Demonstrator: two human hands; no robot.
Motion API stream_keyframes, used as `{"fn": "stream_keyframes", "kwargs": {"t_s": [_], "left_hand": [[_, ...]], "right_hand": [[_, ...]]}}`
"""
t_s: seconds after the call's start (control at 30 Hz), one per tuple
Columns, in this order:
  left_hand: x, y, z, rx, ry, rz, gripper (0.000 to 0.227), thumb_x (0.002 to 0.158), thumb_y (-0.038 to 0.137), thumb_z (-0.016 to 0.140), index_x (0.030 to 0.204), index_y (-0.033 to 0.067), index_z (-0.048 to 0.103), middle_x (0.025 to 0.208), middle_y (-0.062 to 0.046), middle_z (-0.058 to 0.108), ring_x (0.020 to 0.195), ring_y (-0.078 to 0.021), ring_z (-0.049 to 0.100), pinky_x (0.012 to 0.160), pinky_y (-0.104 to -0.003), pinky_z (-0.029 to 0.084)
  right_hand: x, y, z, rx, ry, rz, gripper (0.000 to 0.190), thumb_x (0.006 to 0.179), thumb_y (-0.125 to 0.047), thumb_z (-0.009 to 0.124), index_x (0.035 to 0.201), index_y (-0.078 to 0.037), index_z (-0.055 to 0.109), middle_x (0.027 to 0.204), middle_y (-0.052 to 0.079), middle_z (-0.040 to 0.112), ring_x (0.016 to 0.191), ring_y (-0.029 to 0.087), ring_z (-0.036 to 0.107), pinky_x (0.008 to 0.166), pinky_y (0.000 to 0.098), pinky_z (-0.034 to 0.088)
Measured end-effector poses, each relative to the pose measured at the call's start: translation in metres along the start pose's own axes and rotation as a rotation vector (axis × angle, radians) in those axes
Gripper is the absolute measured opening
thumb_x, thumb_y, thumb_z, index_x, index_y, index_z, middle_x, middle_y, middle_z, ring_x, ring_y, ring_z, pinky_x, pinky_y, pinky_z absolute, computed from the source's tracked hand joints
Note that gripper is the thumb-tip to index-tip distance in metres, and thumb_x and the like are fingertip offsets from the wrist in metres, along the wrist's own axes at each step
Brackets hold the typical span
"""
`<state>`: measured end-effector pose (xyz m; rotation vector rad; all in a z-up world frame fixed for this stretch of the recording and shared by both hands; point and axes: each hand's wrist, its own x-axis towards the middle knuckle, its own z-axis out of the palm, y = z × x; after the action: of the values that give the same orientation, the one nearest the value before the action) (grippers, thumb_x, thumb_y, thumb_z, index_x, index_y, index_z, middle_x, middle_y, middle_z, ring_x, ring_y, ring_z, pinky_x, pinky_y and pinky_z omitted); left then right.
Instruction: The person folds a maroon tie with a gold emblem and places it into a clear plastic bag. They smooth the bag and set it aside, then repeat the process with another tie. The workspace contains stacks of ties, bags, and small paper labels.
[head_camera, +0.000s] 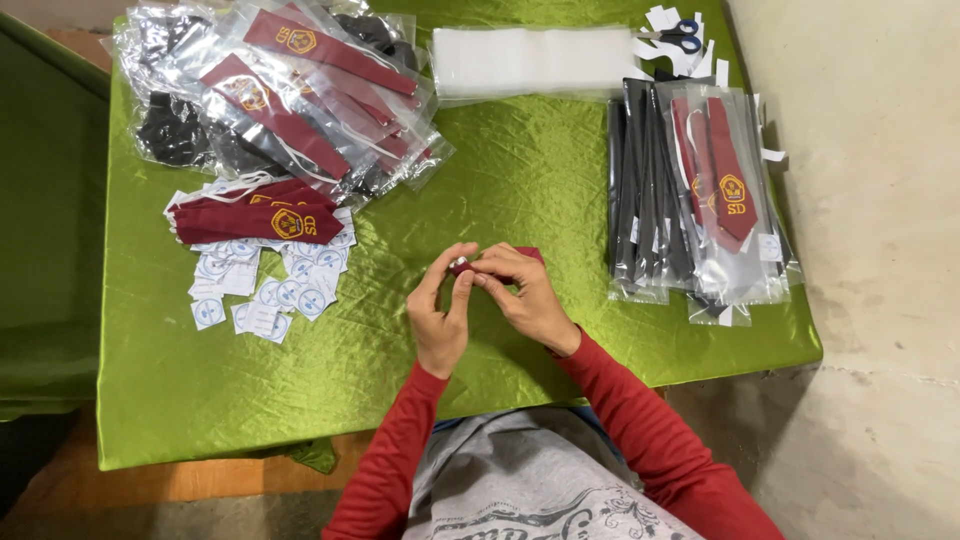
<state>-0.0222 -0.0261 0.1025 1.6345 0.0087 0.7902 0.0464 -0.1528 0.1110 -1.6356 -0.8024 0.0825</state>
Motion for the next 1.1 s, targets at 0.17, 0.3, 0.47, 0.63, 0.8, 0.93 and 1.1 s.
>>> {"fn": "stream_keyframes", "kwargs": {"t_s": [0.17,0.3,0.47,0.63,0.8,0.93,1.1], "left_hand": [[0.007,0.022,0.021,-0.280,0.018,-0.203,0.027,0.104,0.011,0.057,0.123,-0.0064,0.067,0.116,-0.021,0.075,0.112,-0.0261,0.068,0.097,-0.042,0.054],[0.008,0.023,0.031,-0.279,0.021,-0.237,0.024,0.105,0.009,0.056,0.117,-0.0057,0.071,0.115,-0.022,0.075,0.110,-0.0268,0.069,0.093,-0.041,0.056],[0.004,0.016,0.033,-0.272,0.018,-0.247,0.026,0.106,0.013,0.054,0.112,-0.0052,0.072,0.109,-0.020,0.076,0.103,-0.0238,0.071,0.089,-0.039,0.058],[0.006,0.016,0.040,-0.296,-0.036,-0.210,0.033,0.108,0.018,0.051,0.107,-0.0027,0.076,0.096,-0.016,0.078,0.090,-0.0208,0.075,0.080,-0.036,0.061],[0.006,0.015,0.041,-0.496,-0.120,-0.183,0.031,0.107,0.020,0.054,0.098,0.0003,0.076,0.091,-0.014,0.077,0.079,-0.0150,0.072,0.072,-0.033,0.060],[0.011,0.032,0.036,-0.534,-0.249,-0.261,0.027,0.104,0.017,0.058,0.110,-0.0053,0.073,0.082,-0.015,0.074,0.074,-0.0155,0.072,0.068,-0.031,0.061],[-0.007,0.032,0.036,-0.629,-0.373,-0.505,0.023,0.105,0.009,0.056,0.094,-0.0059,0.071,0.068,-0.020,0.072,0.058,-0.0235,0.074,0.056,-0.032,0.062]], "right_hand": [[-0.001,-0.016,0.006,0.203,0.222,0.140,0.007,0.092,-0.003,0.075,0.098,-0.003,0.080,0.087,0.009,0.074,0.087,0.015,0.063,0.084,0.0317,0.054],[-0.005,-0.006,0.005,0.124,0.369,0.115,0.006,0.086,0.000,0.081,0.091,0.000,0.078,0.089,0.011,0.073,0.089,0.017,0.065,0.084,0.0318,0.054],[-0.003,-0.021,-0.015,-0.241,0.360,-0.041,0.016,0.083,-0.012,0.087,0.097,-0.008,0.078,0.092,0.009,0.062,0.079,0.020,0.059,0.073,0.0341,0.051],[0.005,-0.032,-0.035,-0.422,0.364,-0.264,0.028,0.082,-0.013,0.089,0.108,-0.009,0.079,0.100,0.012,0.063,0.087,0.027,0.062,0.073,0.0364,0.051],[0.013,-0.048,-0.045,-0.226,0.252,-0.226,0.024,0.083,-0.009,0.087,0.106,-0.008,0.081,0.093,0.010,0.070,0.083,0.025,0.065,0.070,0.0340,0.055],[0.013,-0.049,-0.048,-0.239,0.230,-0.200,0.011,0.087,-0.007,0.083,0.098,-0.007,0.081,0.087,0.010,0.070,0.075,0.024,0.065,0.065,0.0331,0.055],[0.021,-0.026,-0.061,-0.189,0.270,-0.076,0.004,0.092,-0.004,0.079,0.089,-0.004,0.078,0.076,0.007,0.069,0.068,0.017,0.062,0.058,0.0276,0.051]]}}
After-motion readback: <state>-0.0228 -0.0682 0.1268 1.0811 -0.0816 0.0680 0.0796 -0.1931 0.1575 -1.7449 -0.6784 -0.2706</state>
